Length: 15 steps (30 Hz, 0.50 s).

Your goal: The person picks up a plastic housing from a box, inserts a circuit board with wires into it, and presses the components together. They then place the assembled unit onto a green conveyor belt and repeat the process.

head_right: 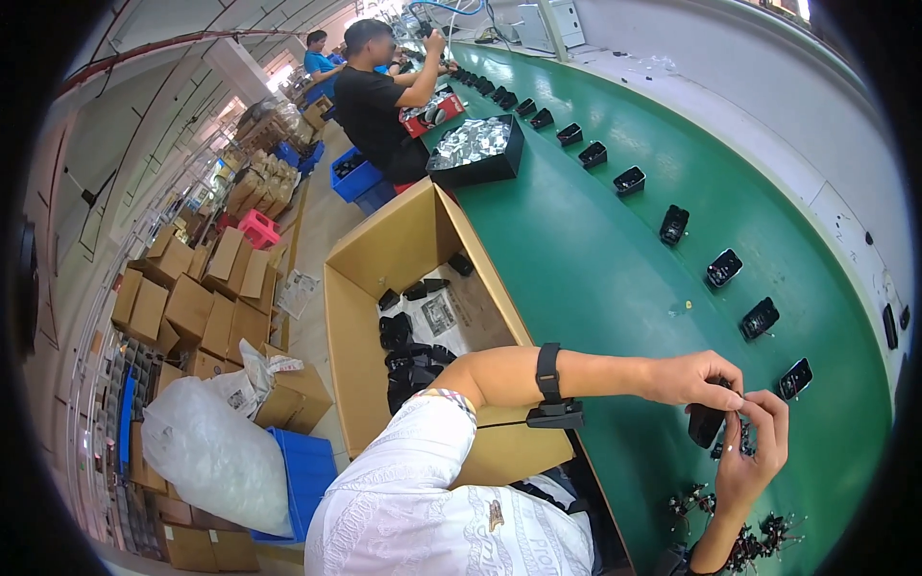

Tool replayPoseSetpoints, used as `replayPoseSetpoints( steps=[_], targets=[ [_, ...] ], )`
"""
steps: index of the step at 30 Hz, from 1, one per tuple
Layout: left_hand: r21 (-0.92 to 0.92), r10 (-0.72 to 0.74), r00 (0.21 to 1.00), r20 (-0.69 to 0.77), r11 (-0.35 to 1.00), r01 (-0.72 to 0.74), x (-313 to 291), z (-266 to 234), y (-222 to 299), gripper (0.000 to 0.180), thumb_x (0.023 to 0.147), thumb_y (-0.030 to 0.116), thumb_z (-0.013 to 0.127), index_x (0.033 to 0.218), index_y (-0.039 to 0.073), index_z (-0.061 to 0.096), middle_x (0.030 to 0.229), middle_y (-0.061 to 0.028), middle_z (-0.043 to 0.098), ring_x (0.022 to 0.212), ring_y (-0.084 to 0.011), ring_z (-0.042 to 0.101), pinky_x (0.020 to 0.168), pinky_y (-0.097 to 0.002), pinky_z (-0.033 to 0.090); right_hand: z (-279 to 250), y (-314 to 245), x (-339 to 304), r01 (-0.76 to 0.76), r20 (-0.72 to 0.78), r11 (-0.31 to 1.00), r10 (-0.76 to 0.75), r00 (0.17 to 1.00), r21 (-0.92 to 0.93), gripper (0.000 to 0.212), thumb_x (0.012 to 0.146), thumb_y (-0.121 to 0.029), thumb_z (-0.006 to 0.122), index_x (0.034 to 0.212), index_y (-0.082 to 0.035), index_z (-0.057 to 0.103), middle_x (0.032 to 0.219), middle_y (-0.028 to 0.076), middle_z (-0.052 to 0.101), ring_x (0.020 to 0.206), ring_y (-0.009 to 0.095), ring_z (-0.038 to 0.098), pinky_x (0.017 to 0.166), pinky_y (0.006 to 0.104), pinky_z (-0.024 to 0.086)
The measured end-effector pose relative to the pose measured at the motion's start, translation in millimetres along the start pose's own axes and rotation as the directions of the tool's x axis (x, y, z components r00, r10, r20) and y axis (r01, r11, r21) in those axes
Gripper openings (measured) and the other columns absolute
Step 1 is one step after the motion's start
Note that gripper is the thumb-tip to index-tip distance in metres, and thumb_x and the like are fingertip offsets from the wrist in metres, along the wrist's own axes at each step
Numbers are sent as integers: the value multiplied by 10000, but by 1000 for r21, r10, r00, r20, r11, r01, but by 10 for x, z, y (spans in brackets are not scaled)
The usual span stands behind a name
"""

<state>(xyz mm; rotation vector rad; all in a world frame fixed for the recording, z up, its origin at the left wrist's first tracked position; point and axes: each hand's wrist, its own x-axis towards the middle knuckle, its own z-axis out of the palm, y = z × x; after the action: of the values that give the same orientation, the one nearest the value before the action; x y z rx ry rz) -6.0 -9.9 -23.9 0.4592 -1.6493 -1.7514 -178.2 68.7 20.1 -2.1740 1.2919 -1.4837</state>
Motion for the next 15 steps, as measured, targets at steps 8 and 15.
replayPoseSetpoints(
  steps=[8,15],
  targets=[
    [79,91,994,54,992,-95,119,-47,-218,321,1032,319,602,880,43,658,757,6,582,669,-81,546,583,-278,463,-179,56,-51,-29,11,995,28,1000,97,83,845,63,696,905,30,649,988,108,628,913,216,616,826,319,490],
    [152,68,997,37,986,-72,-102,-342,329,603,1024,573,425,1090,-2,597,1036,-82,631,984,-148,594,893,-307,471,23,-219,136,-35,86,984,21,996,172,145,766,54,744,888,-3,691,978,118,666,859,228,657,754,319,527]
  ],
)
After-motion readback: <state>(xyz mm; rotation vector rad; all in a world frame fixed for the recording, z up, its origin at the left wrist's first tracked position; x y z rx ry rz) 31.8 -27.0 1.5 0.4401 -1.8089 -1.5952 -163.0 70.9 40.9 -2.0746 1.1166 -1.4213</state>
